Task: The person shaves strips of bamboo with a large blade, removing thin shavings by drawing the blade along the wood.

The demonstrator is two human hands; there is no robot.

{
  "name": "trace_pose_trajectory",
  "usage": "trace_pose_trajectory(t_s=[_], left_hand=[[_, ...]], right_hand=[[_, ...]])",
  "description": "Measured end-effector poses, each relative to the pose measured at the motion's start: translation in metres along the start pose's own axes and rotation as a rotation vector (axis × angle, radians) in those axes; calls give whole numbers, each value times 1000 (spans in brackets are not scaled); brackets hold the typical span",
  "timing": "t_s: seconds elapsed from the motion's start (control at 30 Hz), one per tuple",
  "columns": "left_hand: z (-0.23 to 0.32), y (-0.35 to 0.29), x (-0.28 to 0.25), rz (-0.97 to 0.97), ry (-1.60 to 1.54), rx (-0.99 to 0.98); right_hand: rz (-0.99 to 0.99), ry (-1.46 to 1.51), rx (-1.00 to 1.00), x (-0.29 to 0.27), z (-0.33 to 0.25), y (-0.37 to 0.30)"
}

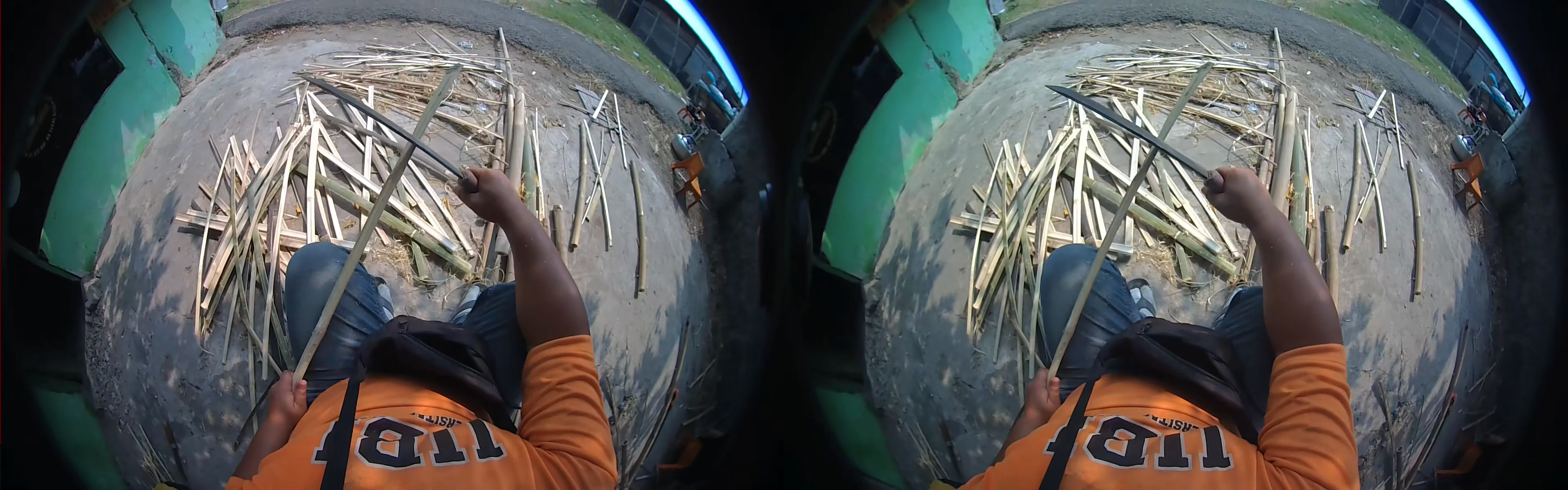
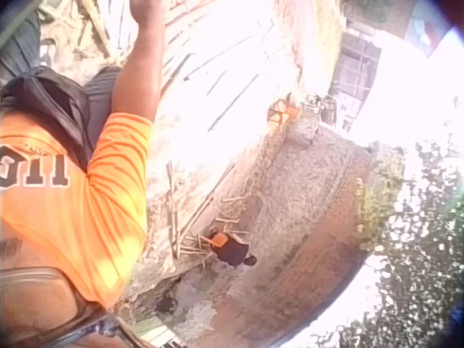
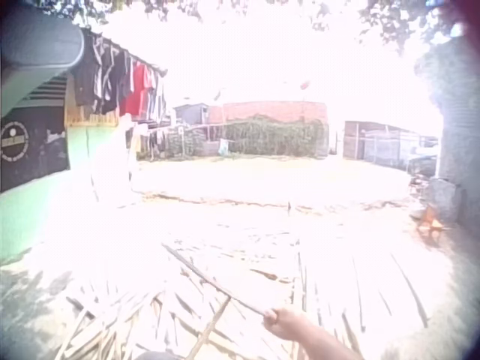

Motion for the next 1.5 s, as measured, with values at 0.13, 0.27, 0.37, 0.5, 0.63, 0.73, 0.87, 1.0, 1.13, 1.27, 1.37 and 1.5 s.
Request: trace_pose_trajectory(t_s=[0.13,0.27,0.37,0.5,0.63,0.73,0.87,1.0,1.13,1.27,1.37,1.5], left_hand=[[2,-1,-1,-13,-24,3],[0,0,-2,1,-16,2],[-5,0,-2,-27,3,-32],[5,2,-12,-68,58,-58],[13,-1,-22,-103,88,-93],[16,4,-25,-102,128,-78],[16,9,-25,-93,144,-56],[13,7,-23,-82,157,-58],[8,2,-19,-91,118,-66],[7,4,-18,-72,115,-34],[6,7,-16,-58,116,-28],[6,7,-16,-58,129,-35]], right_hand=[[-207,-147,-124,-2,-34,-13],[-273,-215,-252,1,-51,-15],[-260,-195,-84,-4,-26,-4],[-271,-93,126,-7,6,-1],[-328,-211,23,-5,-30,-11],[-342,-233,-127,4,-41,-18],[-328,-269,-49,10,-3,-7],[-263,-217,-36,14,-5,-12],[-314,-239,-71,12,-39,-16],[-318,-333,-127,17,-40,-13],[-312,-295,-99,22,-22,-9],[-277,-271,-144,28,-12,-4]])
Point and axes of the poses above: each hand's wrist, its own y-axis towards the middle knuckle, its own x-axis out of the palm, z = x × y, the point moved 2 cm from there along y, towards the middle knuckle, and after that the axes turned 2 degrees about x, right-handed, at the moved point
